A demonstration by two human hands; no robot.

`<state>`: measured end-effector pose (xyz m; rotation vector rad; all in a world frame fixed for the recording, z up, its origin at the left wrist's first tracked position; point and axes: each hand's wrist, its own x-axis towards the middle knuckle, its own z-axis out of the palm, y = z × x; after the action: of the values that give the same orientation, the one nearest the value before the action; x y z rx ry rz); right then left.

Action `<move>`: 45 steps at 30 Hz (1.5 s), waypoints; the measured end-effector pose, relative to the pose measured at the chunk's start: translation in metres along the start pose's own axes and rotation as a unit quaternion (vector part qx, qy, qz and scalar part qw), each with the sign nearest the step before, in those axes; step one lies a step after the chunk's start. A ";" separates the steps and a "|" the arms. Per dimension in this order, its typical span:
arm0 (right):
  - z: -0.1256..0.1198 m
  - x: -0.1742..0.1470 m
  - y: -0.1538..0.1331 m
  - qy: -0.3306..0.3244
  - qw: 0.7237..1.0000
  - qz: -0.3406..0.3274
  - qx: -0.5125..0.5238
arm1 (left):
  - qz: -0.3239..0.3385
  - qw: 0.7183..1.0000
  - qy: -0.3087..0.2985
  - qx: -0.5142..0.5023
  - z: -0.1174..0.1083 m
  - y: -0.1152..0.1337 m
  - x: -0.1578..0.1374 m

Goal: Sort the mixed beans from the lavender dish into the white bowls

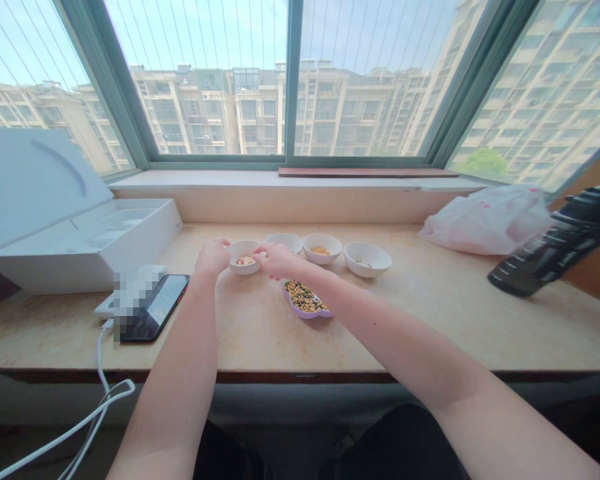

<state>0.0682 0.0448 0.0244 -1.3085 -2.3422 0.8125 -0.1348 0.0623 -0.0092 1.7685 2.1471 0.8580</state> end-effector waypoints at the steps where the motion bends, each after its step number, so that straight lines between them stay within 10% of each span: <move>1: 0.003 0.005 -0.003 -0.020 1.000 0.012 -0.005 | -0.018 1.000 -0.007 0.008 -0.001 0.001 0.000; 15: 0.018 0.032 -0.008 0.038 0.983 0.137 0.114 | -0.089 0.993 0.079 0.018 -0.018 0.024 -0.012; 25: -0.040 0.017 0.014 0.145 0.975 0.110 0.131 | 0.030 0.977 0.204 -0.056 -0.019 0.050 -0.024; 34: -0.128 -0.061 0.095 0.262 0.946 0.148 0.123 | 0.229 0.964 0.057 -0.119 0.019 0.058 -0.023; 45: -0.188 -0.157 0.220 0.367 0.866 0.338 -0.020 | 0.271 0.960 -0.010 -0.074 0.046 0.067 -0.032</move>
<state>0.3967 0.0604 0.0312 -2.0424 -1.3042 0.3084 -0.0485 0.0519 -0.0139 2.3060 1.5427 1.0743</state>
